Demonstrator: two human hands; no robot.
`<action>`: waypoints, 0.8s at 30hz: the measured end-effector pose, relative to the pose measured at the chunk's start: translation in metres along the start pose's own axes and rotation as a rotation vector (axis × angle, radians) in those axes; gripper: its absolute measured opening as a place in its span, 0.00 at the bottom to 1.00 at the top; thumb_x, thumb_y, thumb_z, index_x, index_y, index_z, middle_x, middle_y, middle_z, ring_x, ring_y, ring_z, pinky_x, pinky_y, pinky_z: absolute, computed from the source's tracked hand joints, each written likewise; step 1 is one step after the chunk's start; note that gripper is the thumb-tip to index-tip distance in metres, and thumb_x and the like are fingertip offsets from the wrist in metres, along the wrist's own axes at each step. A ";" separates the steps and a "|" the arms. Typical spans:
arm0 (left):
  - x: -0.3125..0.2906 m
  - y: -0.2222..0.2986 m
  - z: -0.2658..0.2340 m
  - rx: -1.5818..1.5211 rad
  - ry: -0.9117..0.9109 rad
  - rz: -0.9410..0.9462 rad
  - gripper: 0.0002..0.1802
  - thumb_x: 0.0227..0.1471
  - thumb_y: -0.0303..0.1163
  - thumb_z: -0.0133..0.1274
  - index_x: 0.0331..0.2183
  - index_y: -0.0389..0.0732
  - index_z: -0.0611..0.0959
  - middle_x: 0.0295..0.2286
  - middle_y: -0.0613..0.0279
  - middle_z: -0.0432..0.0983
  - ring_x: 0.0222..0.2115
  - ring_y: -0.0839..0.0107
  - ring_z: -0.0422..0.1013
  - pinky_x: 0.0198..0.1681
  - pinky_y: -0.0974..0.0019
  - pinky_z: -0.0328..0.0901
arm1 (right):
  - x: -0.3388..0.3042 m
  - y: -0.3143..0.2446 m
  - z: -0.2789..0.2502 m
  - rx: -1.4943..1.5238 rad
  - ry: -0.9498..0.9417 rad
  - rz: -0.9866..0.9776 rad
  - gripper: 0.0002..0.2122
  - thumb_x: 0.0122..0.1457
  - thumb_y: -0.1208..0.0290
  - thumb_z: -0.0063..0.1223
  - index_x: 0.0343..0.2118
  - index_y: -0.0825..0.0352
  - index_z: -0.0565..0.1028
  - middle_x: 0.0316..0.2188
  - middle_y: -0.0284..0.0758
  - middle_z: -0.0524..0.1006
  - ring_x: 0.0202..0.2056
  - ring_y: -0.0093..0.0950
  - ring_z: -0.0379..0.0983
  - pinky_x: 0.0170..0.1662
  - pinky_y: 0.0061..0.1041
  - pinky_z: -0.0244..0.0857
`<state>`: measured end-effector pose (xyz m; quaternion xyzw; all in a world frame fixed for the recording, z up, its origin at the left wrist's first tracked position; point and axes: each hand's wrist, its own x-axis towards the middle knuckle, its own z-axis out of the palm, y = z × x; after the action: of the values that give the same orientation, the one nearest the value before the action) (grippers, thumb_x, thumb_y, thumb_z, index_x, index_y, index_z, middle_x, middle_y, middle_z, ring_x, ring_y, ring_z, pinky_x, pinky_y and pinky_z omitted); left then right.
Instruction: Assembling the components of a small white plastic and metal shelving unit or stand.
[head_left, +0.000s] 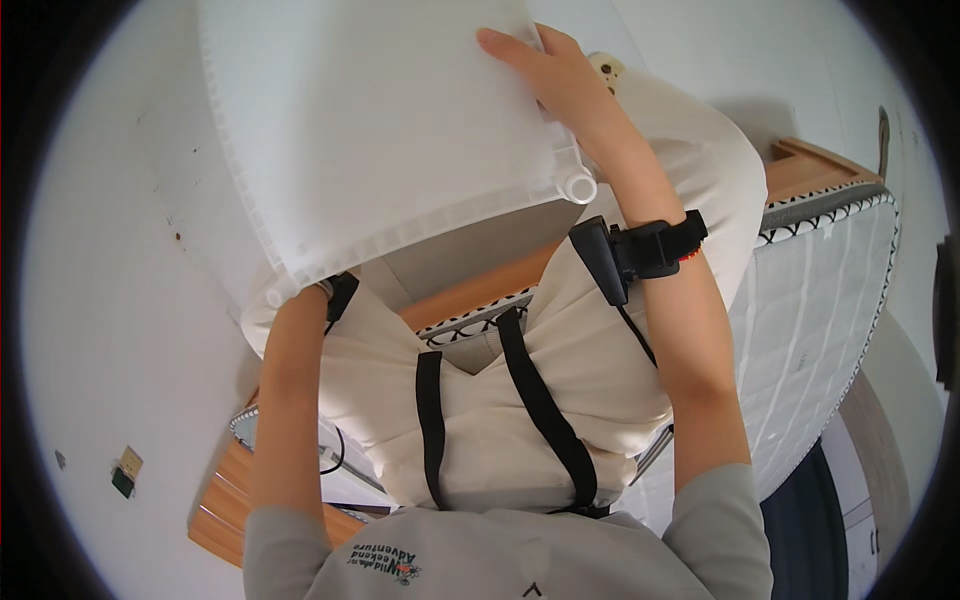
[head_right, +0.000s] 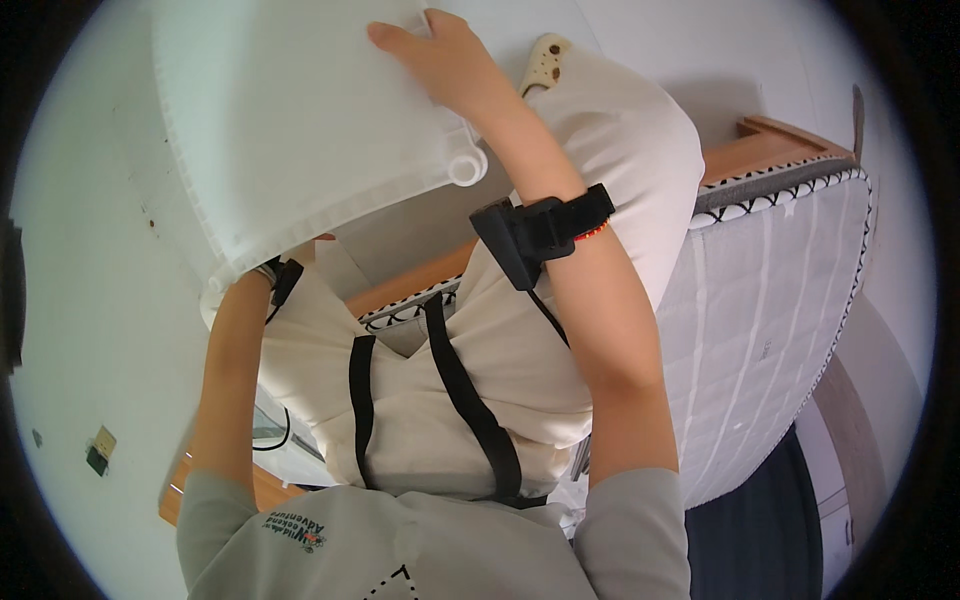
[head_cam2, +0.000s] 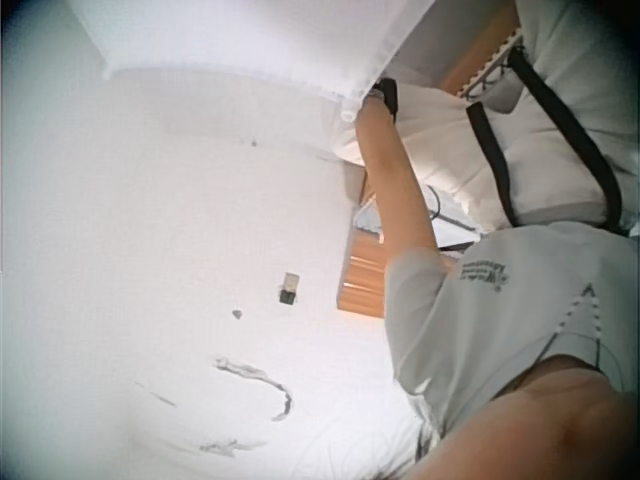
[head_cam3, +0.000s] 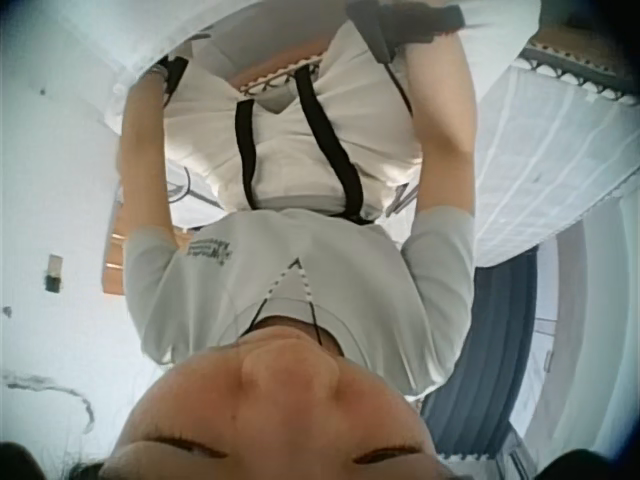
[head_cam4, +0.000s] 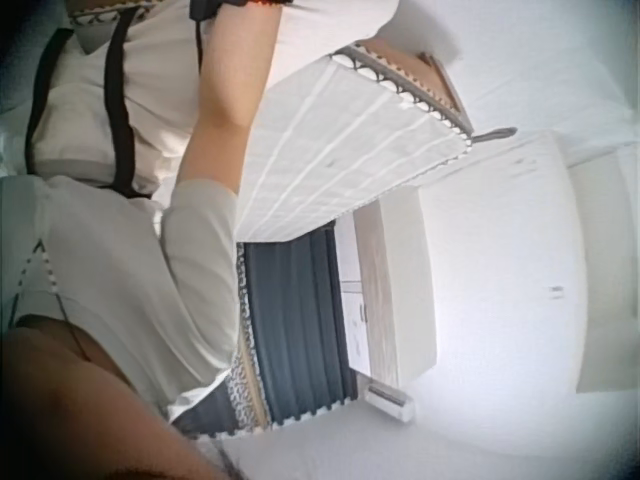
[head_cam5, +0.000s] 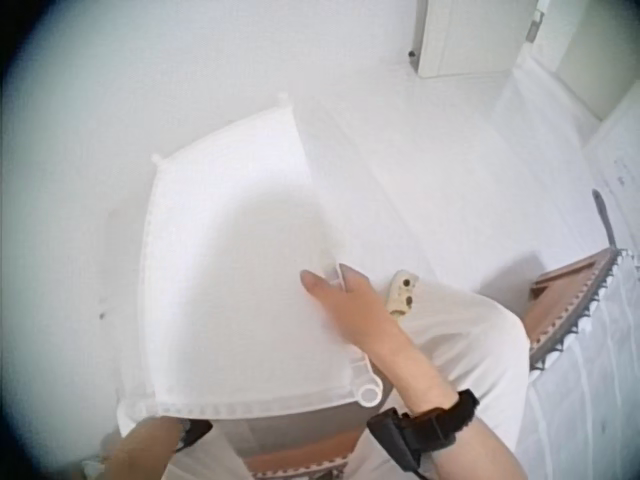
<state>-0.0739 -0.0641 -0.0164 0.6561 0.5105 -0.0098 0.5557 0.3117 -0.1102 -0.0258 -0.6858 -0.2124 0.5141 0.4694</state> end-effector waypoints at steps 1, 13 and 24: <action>0.024 0.001 0.012 0.003 -0.018 -0.013 0.20 0.54 0.37 0.41 0.43 0.32 0.71 0.38 0.63 0.71 0.36 0.73 0.69 0.39 0.71 0.65 | -0.002 -0.003 0.002 0.012 -0.018 -0.007 0.24 0.45 0.48 0.53 0.37 0.65 0.72 0.25 0.27 0.71 0.26 0.16 0.63 0.28 0.16 0.56; 0.130 -0.018 0.048 0.064 -0.163 -0.127 0.20 0.54 0.37 0.41 0.43 0.32 0.71 0.38 0.62 0.70 0.37 0.72 0.68 0.40 0.70 0.64 | 0.013 0.008 -0.003 -0.035 -0.007 -0.120 0.33 0.52 0.53 0.46 0.48 0.84 0.59 0.43 0.58 0.67 0.44 0.43 0.67 0.47 0.30 0.60; 0.141 -0.007 0.055 0.110 -0.181 -0.133 0.20 0.55 0.38 0.40 0.43 0.32 0.71 0.39 0.61 0.70 0.37 0.72 0.68 0.41 0.70 0.64 | 0.002 -0.013 -0.013 0.041 -0.073 -0.057 0.25 0.53 0.58 0.46 0.38 0.83 0.66 0.33 0.54 0.72 0.35 0.39 0.72 0.37 0.30 0.64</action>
<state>0.0187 -0.0131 -0.1243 0.6466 0.4994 -0.1339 0.5609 0.3269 -0.1085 -0.0152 -0.6504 -0.2383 0.5293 0.4899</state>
